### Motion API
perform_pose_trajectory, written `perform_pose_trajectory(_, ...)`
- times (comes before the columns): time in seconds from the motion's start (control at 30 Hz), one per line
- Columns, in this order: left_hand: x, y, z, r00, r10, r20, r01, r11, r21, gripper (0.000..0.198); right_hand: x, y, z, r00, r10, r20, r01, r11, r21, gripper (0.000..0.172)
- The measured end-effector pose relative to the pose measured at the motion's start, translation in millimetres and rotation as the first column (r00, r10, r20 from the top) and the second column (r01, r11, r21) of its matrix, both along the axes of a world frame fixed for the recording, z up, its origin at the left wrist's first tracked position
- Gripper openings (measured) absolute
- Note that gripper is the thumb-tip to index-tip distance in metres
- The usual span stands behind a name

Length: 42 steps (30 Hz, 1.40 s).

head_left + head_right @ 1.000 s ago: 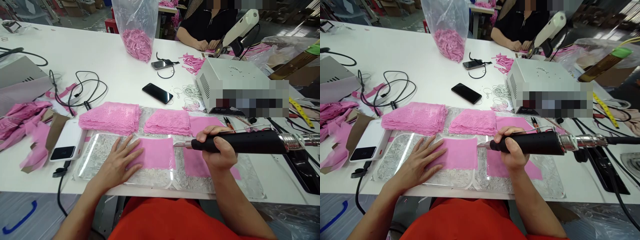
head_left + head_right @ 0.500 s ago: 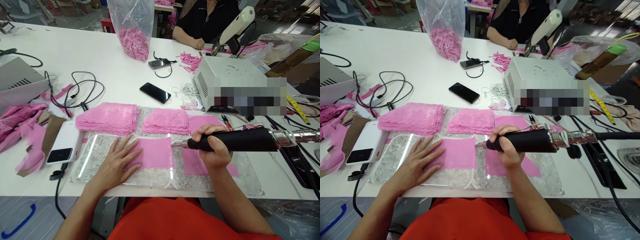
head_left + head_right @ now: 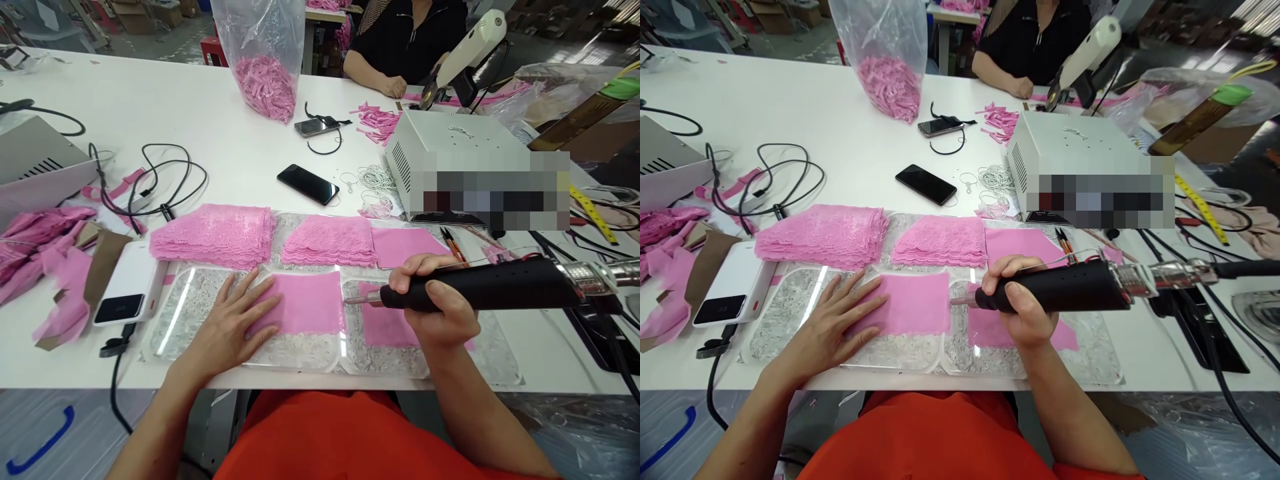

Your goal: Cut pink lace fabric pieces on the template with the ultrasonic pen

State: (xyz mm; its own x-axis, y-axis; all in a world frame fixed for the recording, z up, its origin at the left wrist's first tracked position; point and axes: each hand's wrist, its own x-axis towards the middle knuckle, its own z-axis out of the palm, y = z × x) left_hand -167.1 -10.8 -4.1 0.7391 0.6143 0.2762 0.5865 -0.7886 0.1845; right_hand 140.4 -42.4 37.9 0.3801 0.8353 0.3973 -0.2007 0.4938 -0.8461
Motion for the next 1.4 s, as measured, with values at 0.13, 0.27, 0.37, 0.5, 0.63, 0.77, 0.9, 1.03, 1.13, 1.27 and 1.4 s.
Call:
perform_pose_trajectory(0.13,0,0,0.5,1.000,0.010,0.002,-0.010,1.000,-0.019,0.043,-2,-3,-2.4,0.999,-0.015,0.040,0.016,1.000,-0.012,0.011)
perform_pose_trajectory(0.27,0,0,0.2,1.000,0.010,0.009,-0.010,1.000,-0.016,0.043,-3,-2,-4.2,0.999,-0.001,0.048,0.001,1.000,-0.016,0.012)
perform_pose_trajectory(0.37,0,0,0.1,1.000,0.006,0.018,-0.006,1.000,-0.010,0.043,-4,-3,-5.0,0.999,0.015,0.043,-0.014,1.000,-0.019,0.013)
perform_pose_trajectory(0.5,0,0,-0.6,1.000,-0.002,0.017,0.002,1.000,-0.001,0.043,-5,-3,-6.3,0.999,0.013,0.050,-0.013,1.000,-0.012,0.011)
perform_pose_trajectory(0.63,-1,2,-2.3,0.999,-0.022,0.028,0.022,1.000,0.017,0.044,-6,-2,-5.7,0.998,0.048,0.037,-0.048,0.999,0.012,0.008)
perform_pose_trajectory(0.77,-3,-1,5.6,0.996,-0.042,0.080,0.039,0.998,0.042,0.046,8,-2,0.4,1.000,-0.019,0.013,0.019,1.000,0.018,0.010)
perform_pose_trajectory(0.9,14,-15,22.1,0.987,-0.079,0.139,0.067,0.994,0.085,0.049,31,-2,5.0,0.995,-0.095,0.010,0.095,0.995,0.017,0.010)
perform_pose_trajectory(1.03,63,-35,25.4,0.981,-0.158,0.109,0.150,0.985,0.081,0.040,41,0,-0.1,0.994,-0.111,-0.005,0.111,0.994,0.022,0.009)
perform_pose_trajectory(1.13,104,-44,15.6,0.975,-0.205,0.086,0.204,0.979,0.022,0.030,39,1,-6.4,0.996,-0.091,-0.026,0.092,0.996,0.022,0.009)
perform_pose_trajectory(1.27,135,-46,1.2,0.977,-0.210,0.048,0.210,0.978,-0.002,0.034,37,2,-11.7,0.998,-0.056,-0.030,0.057,0.997,0.045,0.010)
perform_pose_trajectory(1.4,144,-44,-7.3,0.987,-0.159,0.014,0.159,0.987,0.005,0.039,37,4,-15.2,0.999,-0.052,-0.018,0.052,0.998,0.041,0.011)
